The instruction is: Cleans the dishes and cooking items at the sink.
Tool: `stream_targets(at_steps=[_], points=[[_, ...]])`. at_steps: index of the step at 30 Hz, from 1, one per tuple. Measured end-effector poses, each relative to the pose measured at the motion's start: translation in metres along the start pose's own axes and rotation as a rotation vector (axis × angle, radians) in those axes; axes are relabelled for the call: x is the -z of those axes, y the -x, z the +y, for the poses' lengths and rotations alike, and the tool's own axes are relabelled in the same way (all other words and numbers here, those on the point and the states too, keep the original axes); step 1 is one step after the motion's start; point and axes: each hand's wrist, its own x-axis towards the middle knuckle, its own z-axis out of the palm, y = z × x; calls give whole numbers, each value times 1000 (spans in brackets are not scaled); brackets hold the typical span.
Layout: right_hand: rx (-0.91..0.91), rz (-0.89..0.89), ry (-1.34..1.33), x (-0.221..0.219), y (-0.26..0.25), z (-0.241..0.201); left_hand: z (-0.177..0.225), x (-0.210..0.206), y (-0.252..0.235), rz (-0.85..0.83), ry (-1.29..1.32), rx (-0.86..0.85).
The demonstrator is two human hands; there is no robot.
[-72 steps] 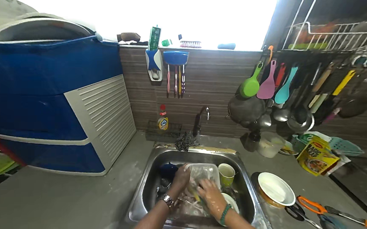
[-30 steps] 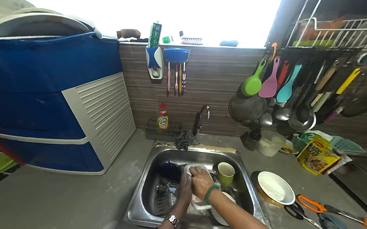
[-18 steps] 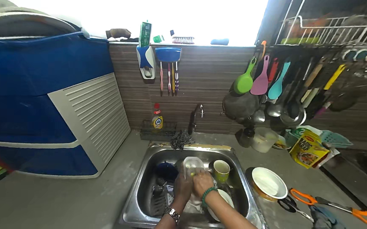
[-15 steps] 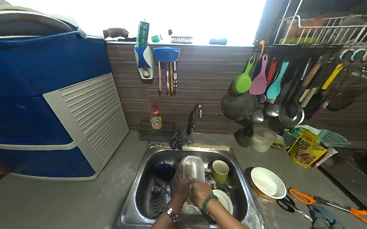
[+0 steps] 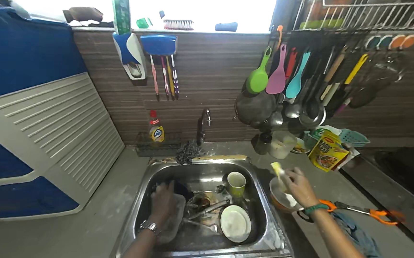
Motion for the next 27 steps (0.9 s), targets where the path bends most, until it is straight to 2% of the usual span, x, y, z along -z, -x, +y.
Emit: stream_targets(at_steps=[1, 2, 5, 8, 10, 12, 14, 16, 18, 20, 22, 24, 27], points=[[-15, -33, 103, 5, -6, 11, 21, -2, 1, 25, 14, -62], [-52, -138, 228, 6, -11, 18, 41, -11, 0, -7, 42, -124], [-123, -518, 628, -5, -23, 18, 86, -64, -7, -309, 63, -246], [-92, -615, 728, -13, -29, 20, 114, -115, -15, -519, 62, -226], [-73, -572, 689, -16, -34, 27, 128, -126, -15, -553, 80, -219], [-33, -465, 602, -23, -33, 42, 141, -115, -4, -524, 78, -277], [-5, -291, 454, -29, -28, 64, 155, -94, 8, -486, 38, -375], [-52, -72, 188, -23, -19, 80, 164, -71, 18, -449, -30, -439], [-45, 163, -85, -7, -9, 75, 162, -53, 22, -388, -19, -400], [15, 193, -241, 0, 7, 42, 146, -50, 19, -323, 152, -249], [84, 9, -286, -19, 28, -2, 129, -57, 14, -279, 438, -81], [118, -249, -226, -69, 44, -38, 121, -65, 15, -293, 750, 43], [209, -490, -97, -148, 67, -68, 111, -64, 28, -302, 1025, 35]])
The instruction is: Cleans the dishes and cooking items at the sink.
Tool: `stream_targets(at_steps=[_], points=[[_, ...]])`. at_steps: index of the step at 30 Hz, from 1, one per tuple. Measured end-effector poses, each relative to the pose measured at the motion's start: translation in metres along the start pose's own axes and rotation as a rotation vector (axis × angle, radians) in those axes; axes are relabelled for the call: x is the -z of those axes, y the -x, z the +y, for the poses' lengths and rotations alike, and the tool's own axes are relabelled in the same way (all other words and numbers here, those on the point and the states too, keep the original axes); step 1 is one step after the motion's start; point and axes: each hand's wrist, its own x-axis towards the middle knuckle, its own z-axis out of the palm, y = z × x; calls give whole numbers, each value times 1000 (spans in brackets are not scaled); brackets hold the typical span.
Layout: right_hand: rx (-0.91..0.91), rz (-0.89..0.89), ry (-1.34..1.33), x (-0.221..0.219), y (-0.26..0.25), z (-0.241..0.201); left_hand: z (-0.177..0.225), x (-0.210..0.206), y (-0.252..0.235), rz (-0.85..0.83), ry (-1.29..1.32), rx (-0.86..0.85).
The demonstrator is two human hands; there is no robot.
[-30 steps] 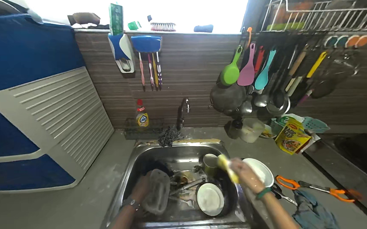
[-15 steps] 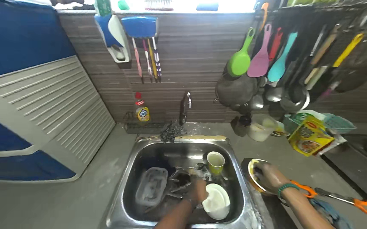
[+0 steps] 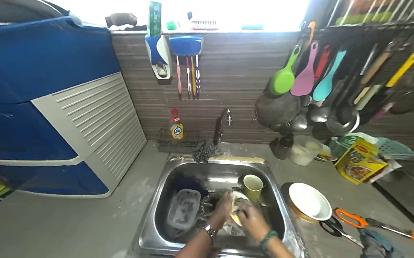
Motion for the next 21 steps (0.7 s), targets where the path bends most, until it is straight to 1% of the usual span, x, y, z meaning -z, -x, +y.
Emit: stream_targets(at_steps=[1, 2, 4, 5, 6, 7, 8, 10, 11, 12, 14, 15, 16, 17, 19, 21], points=[[54, -40, 59, -13, -4, 2, -1, 8, 3, 2, 5, -37], [119, -89, 167, -16, -9, 6, -2, 16, 7, 2, 3, -49], [188, -197, 471, -7, -17, 2, -2, 22, 17, -9, 37, -36], [190, -196, 542, -6, -20, -4, -2, 20, 22, -12, 79, -29], [172, -159, 513, -9, -23, -10, -1, 17, 25, -2, 113, -38], [151, -112, 400, -13, -25, -14, -1, 18, 24, 12, 122, -62], [149, -74, 218, -19, -26, -16, -2, 21, 22, 21, 117, -89], [207, -89, -129, -28, -21, -15, -6, 33, 22, 29, 83, -89], [243, -122, -178, -28, -18, -15, -5, 38, 23, 26, 72, -59], [272, -152, -107, -25, -17, -16, -6, 41, 25, 19, 78, -34], [274, -177, 331, -13, -16, -24, -3, 39, 25, 21, 78, -26], [263, -159, 521, -9, -16, -26, 1, 37, 25, 20, 55, -53], [238, -140, 611, -7, -14, -28, 5, 35, 25, 18, 21, -84], [197, -137, 609, -7, -9, -30, 9, 35, 24, 11, -14, -117], [138, -157, 445, -8, 0, -35, 12, 35, 20, -1, -51, -164], [139, -214, 332, -10, 3, -38, 11, 38, 19, -42, -33, -115]])
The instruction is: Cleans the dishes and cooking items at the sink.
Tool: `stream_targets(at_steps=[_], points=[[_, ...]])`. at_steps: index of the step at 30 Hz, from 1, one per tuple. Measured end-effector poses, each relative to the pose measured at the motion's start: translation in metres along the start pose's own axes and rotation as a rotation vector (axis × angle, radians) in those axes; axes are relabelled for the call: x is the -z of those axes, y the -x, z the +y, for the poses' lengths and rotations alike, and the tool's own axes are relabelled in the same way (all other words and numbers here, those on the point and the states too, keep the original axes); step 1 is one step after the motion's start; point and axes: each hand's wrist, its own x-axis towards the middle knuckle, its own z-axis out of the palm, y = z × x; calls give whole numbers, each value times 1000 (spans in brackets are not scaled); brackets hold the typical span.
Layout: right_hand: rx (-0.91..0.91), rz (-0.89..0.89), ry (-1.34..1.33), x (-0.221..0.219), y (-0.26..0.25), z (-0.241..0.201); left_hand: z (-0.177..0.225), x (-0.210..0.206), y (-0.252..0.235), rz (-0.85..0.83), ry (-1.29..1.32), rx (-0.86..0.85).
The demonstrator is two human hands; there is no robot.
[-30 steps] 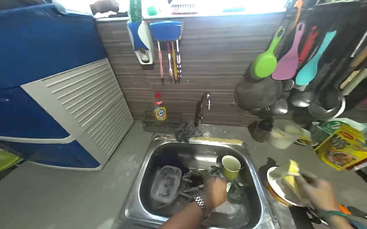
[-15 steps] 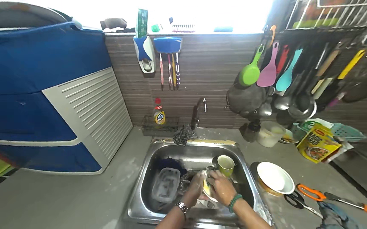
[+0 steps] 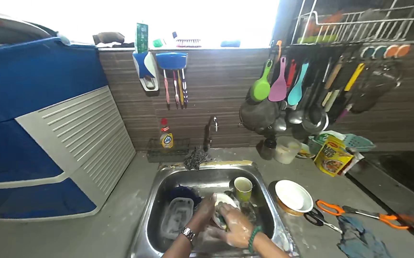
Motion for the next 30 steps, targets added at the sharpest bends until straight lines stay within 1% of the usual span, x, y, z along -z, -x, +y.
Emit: stream_targets(at_steps=[2, 3, 4, 5, 6, 7, 8, 9, 10, 11, 12, 14, 16, 17, 18, 19, 21, 22, 23, 24, 26, 27, 28, 30], points=[[0, -21, -145, 4, -2, 3, 5, -1, 6, -32, 44, 130], [-2, 15, -311, 8, -1, 8, 8, -2, 8, -31, 69, 188], [-2, 96, -545, 11, 1, 16, 7, -3, 9, -24, 90, 217], [-28, 191, -806, 13, 3, 25, 4, -2, 8, -14, 119, 223], [-83, 286, -1055, 15, 2, 32, 0, -2, 7, 4, 173, 190], [-153, 378, -1222, 17, 0, 39, -4, -4, 6, 27, 250, 135], [-226, 476, -1268, 20, -4, 45, -4, -7, 7, 49, 361, 77], [-289, 580, -1203, 21, -10, 51, -2, -13, 10, 73, 508, 38], [-316, 670, -1064, 22, -15, 54, 2, -19, 12, 89, 648, 23], [-304, 742, -886, 19, -19, 54, 6, -25, 16, 102, 748, 19], [-265, 775, -728, 13, -20, 49, 11, -31, 20, 117, 808, 17], [-113, 762, -507, -3, -17, 25, 21, -37, 28, 181, 814, 2], [59, 719, -399, -22, -11, -3, 22, -36, 35, 241, 692, -10], [99, 716, -354, -29, -13, -10, 22, -35, 38, 263, 635, -6], [76, 703, -348, -26, -19, -9, 20, -37, 35, 298, 568, -15], [-1, 652, -416, -15, -28, -2, 21, -39, 30, 322, 498, -26], [-156, 538, -678, 13, -47, 19, 26, -43, 30, 323, 396, -39], [-186, 508, -736, 18, -53, 23, 28, -45, 31, 327, 402, -45], [-170, 502, -674, 16, -51, 18, 29, -44, 31, 337, 448, -49], [-97, 538, -540, 9, -44, 5, 29, -42, 29, 351, 528, -48], [124, 739, -316, -24, -32, -17, 28, -38, 26, 408, 690, 1], [185, 802, -274, -37, -33, -17, 27, -36, 26, 420, 748, 23], [171, 781, -291, -38, -34, -13, 27, -36, 26, 426, 761, 25], [-24, 572, -484, -9, -42, -2, 27, -37, 31, 390, 716, -11]])
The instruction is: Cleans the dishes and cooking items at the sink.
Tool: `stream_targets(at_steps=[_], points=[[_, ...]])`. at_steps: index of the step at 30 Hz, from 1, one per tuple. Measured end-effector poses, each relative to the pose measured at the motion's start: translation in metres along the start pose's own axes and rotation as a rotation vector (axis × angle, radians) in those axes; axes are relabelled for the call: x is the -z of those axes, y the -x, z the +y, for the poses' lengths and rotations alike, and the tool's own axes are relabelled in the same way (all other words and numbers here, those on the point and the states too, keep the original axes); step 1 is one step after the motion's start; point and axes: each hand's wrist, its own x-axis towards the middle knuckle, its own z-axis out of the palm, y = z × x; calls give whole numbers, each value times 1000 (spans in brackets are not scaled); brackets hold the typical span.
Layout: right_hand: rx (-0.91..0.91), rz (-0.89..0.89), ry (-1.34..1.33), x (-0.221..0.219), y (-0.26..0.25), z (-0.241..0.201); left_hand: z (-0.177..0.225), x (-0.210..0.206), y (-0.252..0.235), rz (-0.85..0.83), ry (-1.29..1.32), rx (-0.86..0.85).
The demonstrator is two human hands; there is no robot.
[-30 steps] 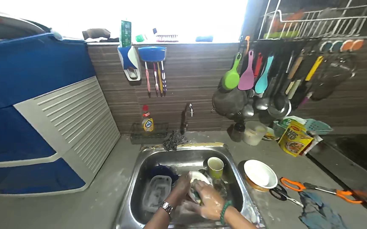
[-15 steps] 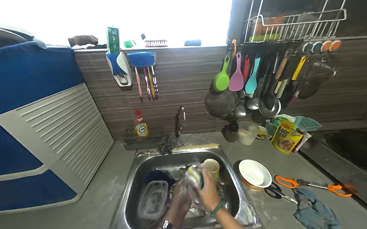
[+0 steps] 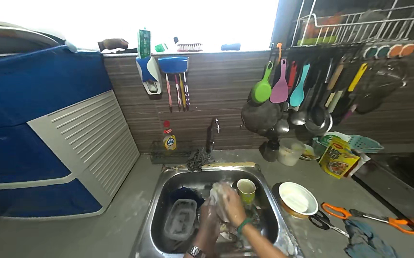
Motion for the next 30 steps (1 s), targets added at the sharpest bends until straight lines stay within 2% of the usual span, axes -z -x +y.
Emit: stream_targets(at_steps=[2, 3, 5, 7, 8, 9, 11, 13, 14, 17, 18, 21, 22, 24, 26, 28, 30], points=[[-228, -104, -117, 16, -26, -7, -3, -2, 4, -21, -26, -10], [-230, -138, -47, 17, -28, -15, -4, -3, 4, -12, -11, -7], [10, -117, 195, 5, -8, -29, 3, -4, -1, 53, 67, 37], [346, 80, 240, -16, 21, -15, 14, 2, 0, 99, 204, 103], [421, 143, 209, -18, 25, -5, 16, 4, -1, 92, 299, 121], [410, 191, 157, -15, 24, 2, 17, 7, -3, 73, 357, 125], [167, 265, -5, 0, 8, -3, 20, 9, 1, 35, 326, 69], [-133, 208, -189, 26, -17, -24, 23, 8, 5, 26, 164, -27], [-203, 182, -216, 36, -26, -35, 23, 9, 2, 29, 67, -71], [-124, 156, -20, 38, -28, -64, 17, 16, -16, 19, -46, -72], [-45, 102, 93, 34, -19, -70, 20, 14, -18, 12, 8, -12], [208, -241, 339, 20, 12, -68, 39, 23, -15, -164, 164, 186], [247, -353, 330, 15, 18, -58, 37, 33, -16, -159, 104, 193], [259, -548, 312, 9, 23, -34, 26, 55, -13, -81, -178, 104], [240, -689, 476, 17, 18, -14, 19, 70, -5, -95, -515, -7], [234, -723, 681, 25, 11, -8, 3, 72, -5, -115, -688, -36], [194, -602, 668, 21, 6, -10, -13, 64, -8, -104, -673, -50]])
